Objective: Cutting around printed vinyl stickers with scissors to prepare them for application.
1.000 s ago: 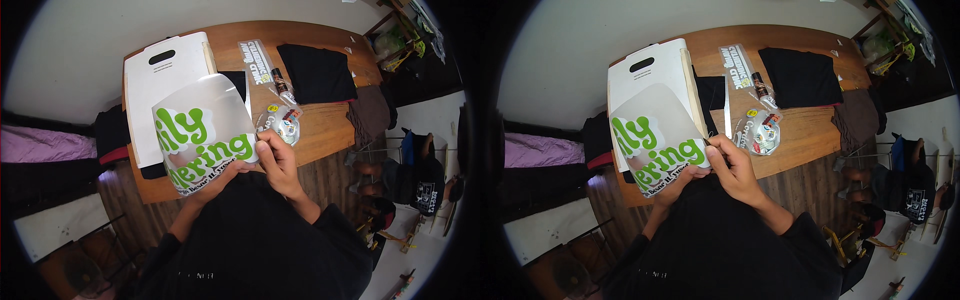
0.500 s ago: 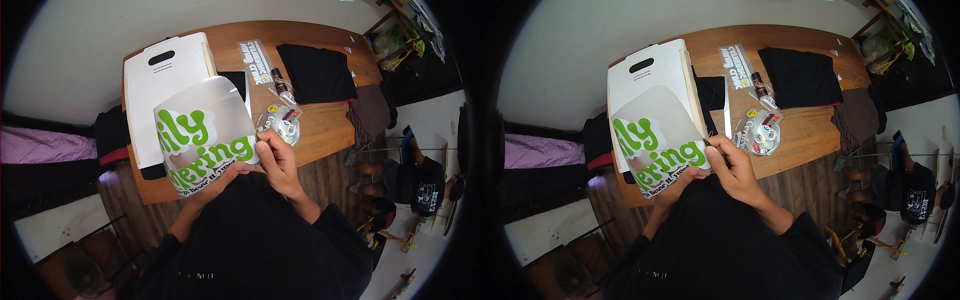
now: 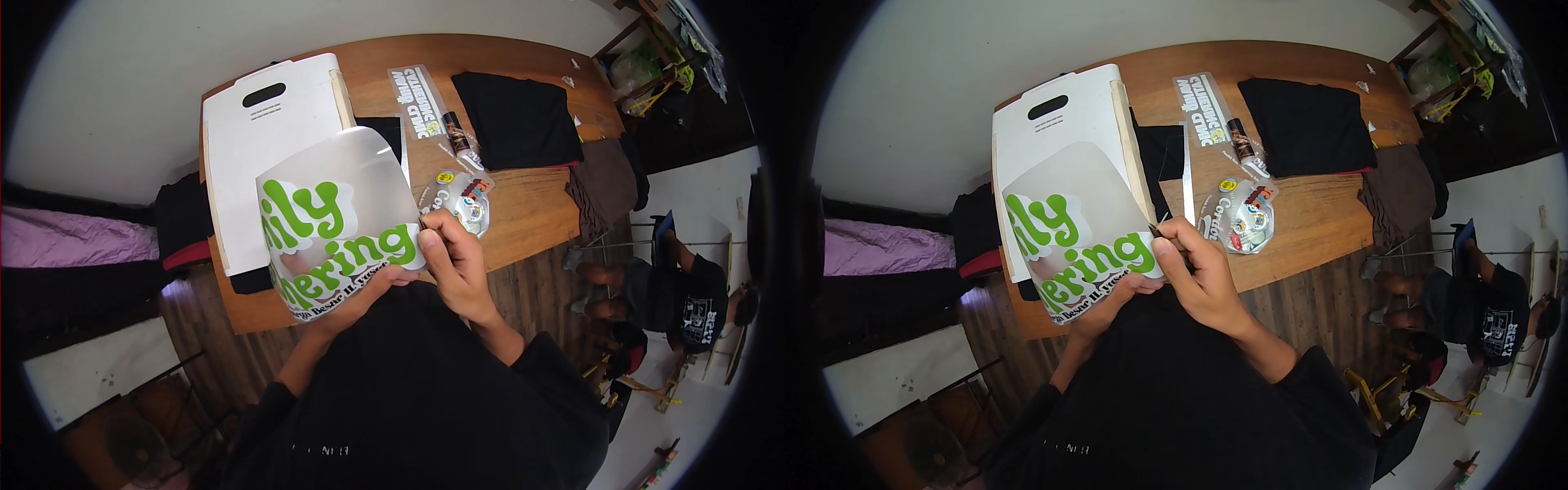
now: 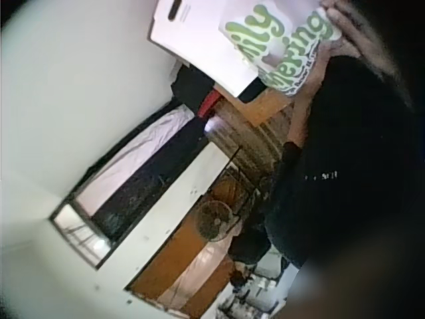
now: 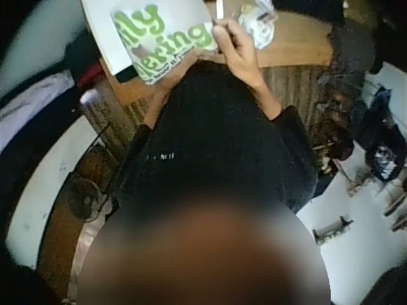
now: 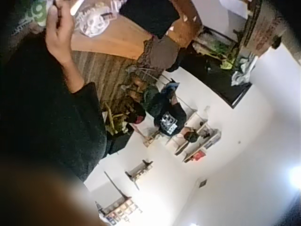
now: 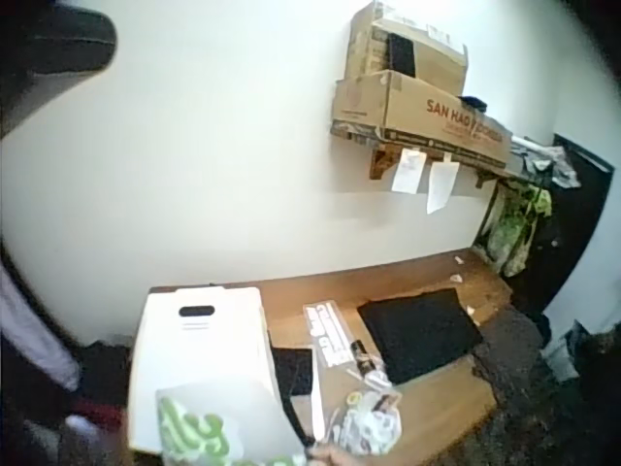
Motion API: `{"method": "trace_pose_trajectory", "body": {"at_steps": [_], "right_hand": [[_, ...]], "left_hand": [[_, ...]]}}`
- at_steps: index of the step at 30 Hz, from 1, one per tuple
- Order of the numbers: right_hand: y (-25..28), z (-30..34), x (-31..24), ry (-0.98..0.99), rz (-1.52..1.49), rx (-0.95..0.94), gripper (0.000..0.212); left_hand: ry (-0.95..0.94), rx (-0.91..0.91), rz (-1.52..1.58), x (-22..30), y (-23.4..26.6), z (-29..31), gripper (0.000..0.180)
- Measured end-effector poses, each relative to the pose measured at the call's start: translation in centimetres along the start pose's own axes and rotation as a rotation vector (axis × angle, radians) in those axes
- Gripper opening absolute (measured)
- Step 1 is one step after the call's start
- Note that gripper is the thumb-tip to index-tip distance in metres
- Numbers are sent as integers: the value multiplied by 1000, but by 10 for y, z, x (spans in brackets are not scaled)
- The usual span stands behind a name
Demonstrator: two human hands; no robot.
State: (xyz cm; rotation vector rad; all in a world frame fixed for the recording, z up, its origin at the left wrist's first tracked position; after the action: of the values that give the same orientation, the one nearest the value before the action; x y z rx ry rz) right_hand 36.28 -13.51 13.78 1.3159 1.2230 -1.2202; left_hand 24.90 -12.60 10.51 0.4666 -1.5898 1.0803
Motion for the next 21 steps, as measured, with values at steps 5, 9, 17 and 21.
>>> {"method": "trace_pose_trajectory", "body": {"at_steps": [5,9,17,21], "right_hand": [[-2,-1,-8,23,-18,5,16],[-3,-1,-7,17,-27,4,16],[0,0,-2,7,29,2,15],[0,0,-3,10,14,6,15]], "left_hand": [[-7,10,25,0,-1,1,21],[-3,10,20,0,-2,2,20],[27,3,7,-3,-2,2,19],[26,4,17,-2,-2,2,19]]}}
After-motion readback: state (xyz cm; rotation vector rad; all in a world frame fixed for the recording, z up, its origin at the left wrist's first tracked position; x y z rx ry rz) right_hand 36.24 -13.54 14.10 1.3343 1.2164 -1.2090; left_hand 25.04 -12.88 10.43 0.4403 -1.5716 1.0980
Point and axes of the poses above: each hand's wrist, its own z-axis away from the middle knuckle, its own y-axis out of the back of the hand, x = y × z, the point moved 10 cm from there along -z, towards the middle knuckle, and after that the axes turned 4 degrees about z, right-handed, at the moved point
